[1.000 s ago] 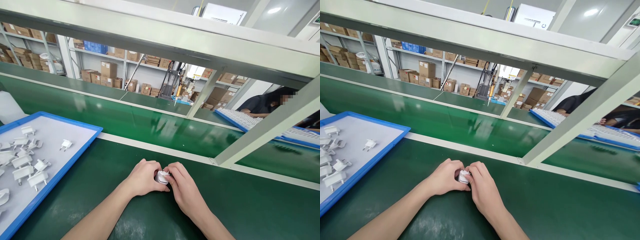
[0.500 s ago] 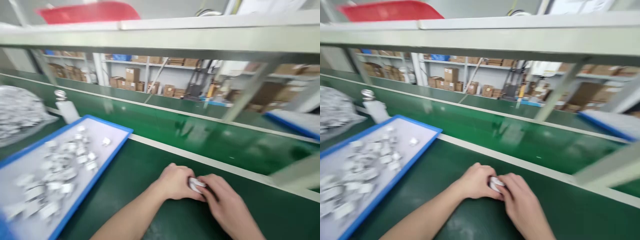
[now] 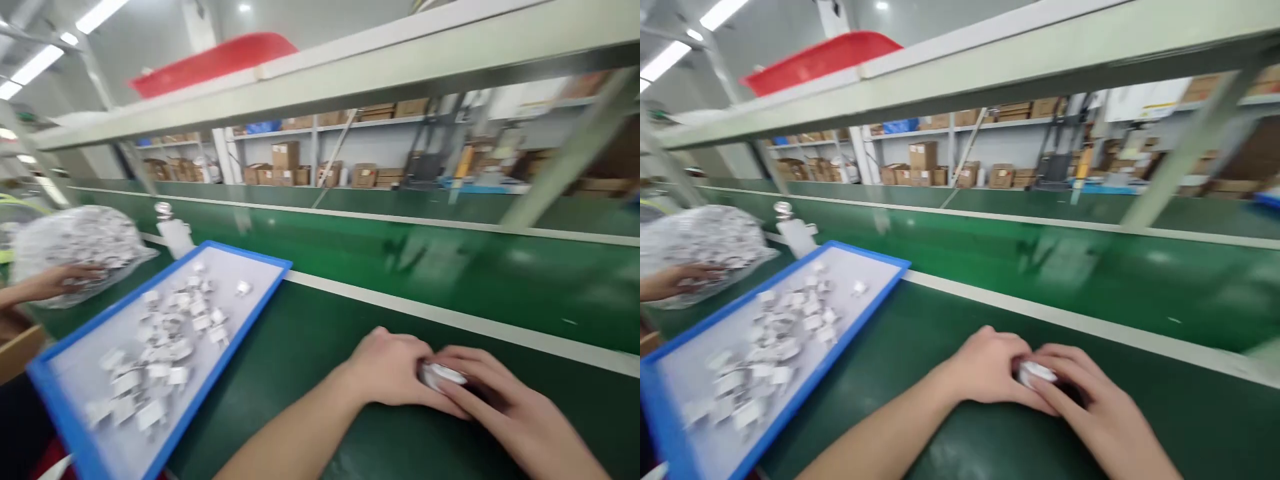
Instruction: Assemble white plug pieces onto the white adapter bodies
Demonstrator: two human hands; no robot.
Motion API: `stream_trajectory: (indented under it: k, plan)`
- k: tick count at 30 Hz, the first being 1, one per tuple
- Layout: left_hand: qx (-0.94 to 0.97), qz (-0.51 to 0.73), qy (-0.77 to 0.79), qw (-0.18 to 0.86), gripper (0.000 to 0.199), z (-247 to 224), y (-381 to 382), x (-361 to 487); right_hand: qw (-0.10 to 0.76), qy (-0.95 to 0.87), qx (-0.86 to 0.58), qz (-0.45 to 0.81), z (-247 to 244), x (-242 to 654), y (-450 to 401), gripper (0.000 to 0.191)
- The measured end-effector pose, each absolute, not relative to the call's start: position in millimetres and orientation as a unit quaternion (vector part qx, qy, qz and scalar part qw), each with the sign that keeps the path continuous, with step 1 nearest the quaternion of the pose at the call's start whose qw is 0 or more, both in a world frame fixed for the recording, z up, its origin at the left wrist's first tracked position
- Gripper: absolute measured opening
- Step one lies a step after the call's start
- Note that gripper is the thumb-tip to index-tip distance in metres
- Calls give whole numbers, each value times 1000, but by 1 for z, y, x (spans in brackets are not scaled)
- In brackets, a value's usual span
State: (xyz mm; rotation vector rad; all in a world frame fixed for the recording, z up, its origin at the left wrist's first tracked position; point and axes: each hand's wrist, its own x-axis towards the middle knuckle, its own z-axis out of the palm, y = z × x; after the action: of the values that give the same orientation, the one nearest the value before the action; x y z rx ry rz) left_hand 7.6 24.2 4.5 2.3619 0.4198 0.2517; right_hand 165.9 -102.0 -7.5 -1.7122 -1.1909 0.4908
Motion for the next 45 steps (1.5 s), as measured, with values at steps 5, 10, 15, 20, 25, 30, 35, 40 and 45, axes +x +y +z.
stream_trajectory:
  k: [5,10,15,20,25,30,35,40,45]
  plan:
    - [880,114,222,404,44,1,12,-1,442,-513,-683,276,12,148,-114,34]
    - [865,122,216,436,40,0,6,-4,449,-471,-685,328,12,145,-118,22]
    - [860,118,221,445,42,-2,7,-3,460,-435,-676,377,16,145,-113,28]
    - [853,120,224,456,41,-2,8,-4,464,-428,-675,381,15,147,-111,31]
    - [850,138,220,458,38,-3,4,-3,463,-439,-682,359,11,144,-115,32]
    - [820,139,224,508,40,-7,5,-6,474,-507,-627,355,8,150,-123,35]
    - [721,152,215,641,46,-7,15,-9,491,-602,-547,313,9,160,-134,82]
    - [686,111,161,701,36,-5,13,-11,411,-684,-567,202,8,141,-135,45]
    - [715,121,161,670,29,-8,5,-9,469,-674,-551,149,6,134,-133,28]
